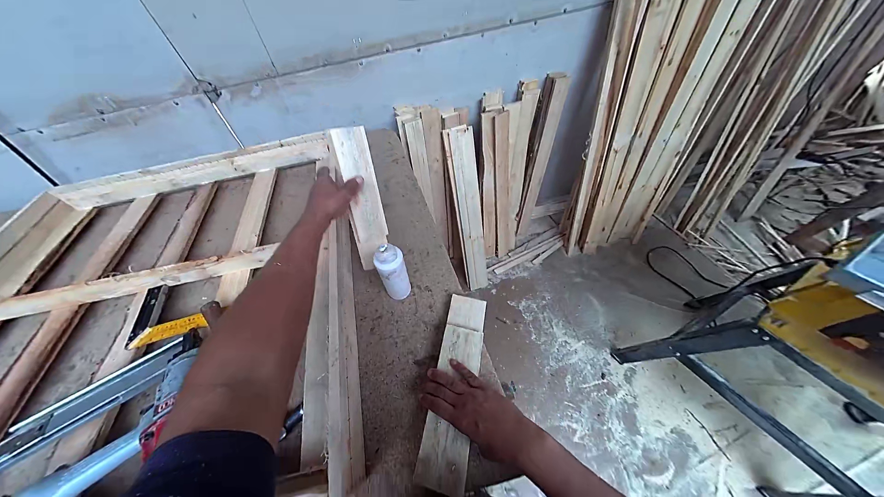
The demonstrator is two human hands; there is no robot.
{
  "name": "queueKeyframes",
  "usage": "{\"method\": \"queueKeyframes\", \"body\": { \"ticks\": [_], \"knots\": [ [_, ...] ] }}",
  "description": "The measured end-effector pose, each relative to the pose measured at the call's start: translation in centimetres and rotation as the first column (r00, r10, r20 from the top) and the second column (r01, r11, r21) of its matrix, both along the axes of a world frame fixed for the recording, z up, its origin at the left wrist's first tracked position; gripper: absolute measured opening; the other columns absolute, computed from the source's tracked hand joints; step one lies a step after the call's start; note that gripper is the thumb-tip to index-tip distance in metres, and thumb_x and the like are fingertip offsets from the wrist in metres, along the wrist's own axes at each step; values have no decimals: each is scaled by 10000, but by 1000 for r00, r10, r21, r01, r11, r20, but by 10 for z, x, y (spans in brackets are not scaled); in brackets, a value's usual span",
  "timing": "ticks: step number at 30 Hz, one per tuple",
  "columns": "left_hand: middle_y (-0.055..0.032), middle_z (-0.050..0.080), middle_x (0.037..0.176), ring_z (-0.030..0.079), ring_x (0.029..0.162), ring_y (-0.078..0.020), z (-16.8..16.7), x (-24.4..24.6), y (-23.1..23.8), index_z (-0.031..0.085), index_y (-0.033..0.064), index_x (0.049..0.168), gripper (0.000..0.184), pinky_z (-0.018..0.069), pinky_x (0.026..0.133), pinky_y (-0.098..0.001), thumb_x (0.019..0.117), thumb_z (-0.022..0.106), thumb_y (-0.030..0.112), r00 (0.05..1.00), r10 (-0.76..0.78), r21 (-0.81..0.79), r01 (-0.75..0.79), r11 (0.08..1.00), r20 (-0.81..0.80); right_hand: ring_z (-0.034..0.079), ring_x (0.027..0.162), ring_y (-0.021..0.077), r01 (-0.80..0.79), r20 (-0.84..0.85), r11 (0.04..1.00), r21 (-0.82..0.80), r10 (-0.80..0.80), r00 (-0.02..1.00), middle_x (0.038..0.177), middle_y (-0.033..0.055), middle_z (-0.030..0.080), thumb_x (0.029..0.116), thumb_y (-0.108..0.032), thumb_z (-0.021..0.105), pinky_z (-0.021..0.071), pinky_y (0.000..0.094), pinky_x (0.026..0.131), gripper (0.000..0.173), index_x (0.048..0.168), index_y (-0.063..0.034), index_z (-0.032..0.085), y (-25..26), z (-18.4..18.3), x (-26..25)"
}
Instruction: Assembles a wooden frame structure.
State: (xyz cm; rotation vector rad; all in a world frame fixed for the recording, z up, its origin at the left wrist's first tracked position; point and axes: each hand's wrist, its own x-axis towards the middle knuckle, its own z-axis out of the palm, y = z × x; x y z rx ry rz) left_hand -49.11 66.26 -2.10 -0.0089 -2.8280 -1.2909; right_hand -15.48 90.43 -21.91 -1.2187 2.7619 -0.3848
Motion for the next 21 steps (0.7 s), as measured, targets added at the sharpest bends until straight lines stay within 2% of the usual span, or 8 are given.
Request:
{"method": "queueKeyframes", "body": {
  "ticks": [2,5,9,10,14,16,19,21],
  "knots": [
    [-250,586,1379,575,1284,-382,21,25,-8,239,36,1596,920,461,1077,-588,954,657,546,1000,-7,29,7,1000,-2,349,1514,323,-14,51,1000,-15,15,999,1566,82,478,615,183,791,264,652,1216,988,1491,-156,485,1,2,-3],
    [-173,590,1386,627,1218,-299,65,95,-24,366,73,1536,724,532,1004,-527,981,668,426,990,-122,-22,121,992,-71,399,1483,348,-35,100,998,-51,40,994,1560,92,487,543,155,858,309,692,1174,1076,1502,-158,481,4,14,-6],
    [-90,613,1379,649,1208,-210,90,224,-71,478,147,1478,593,572,1002,-434,977,660,407,942,-267,-167,235,957,-204,425,1470,307,24,41,980,-196,-16,999,1531,94,521,872,-134,784,241,653,1226,734,1530,-194,462,15,53,-2],
    [-80,627,1361,662,1187,-208,85,257,-87,478,141,1474,579,581,989,-422,979,654,384,934,-260,-184,218,958,-244,457,1445,298,41,-16,952,-303,-49,999,1508,100,543,895,-251,779,259,611,1236,697,1519,-168,477,15,67,-3],
    [-44,677,1230,693,1067,-182,39,374,-112,541,91,1376,485,611,906,-393,959,681,295,956,-91,-85,69,994,-278,612,1231,285,89,-52,691,-717,-181,982,1337,179,623,757,-585,832,526,472,1050,1018,1493,-3,439,-2,137,-23],
    [-42,675,1270,693,1105,-189,18,413,-95,533,104,1407,587,627,894,-391,909,752,327,967,-55,-28,49,998,-247,630,1198,224,95,1,521,-848,-179,984,1313,175,632,715,-578,876,551,415,1020,1132,1518,19,347,-24,178,-29],
    [-52,597,1408,622,1257,-217,11,437,-51,415,113,1525,921,595,993,-415,797,864,456,969,-26,32,34,999,-245,647,1051,174,13,-22,271,-962,-126,992,1162,141,619,695,-493,918,601,350,882,1169,1493,83,288,-74,239,-26],
    [-7,668,1235,670,1138,-153,19,441,-31,482,98,1401,799,612,959,-376,799,866,457,928,28,11,-25,1000,-372,684,999,169,-42,-49,135,-990,-49,998,1069,125,651,637,-464,954,635,339,833,1129,1399,108,348,-112,273,-13]
  ]
}}
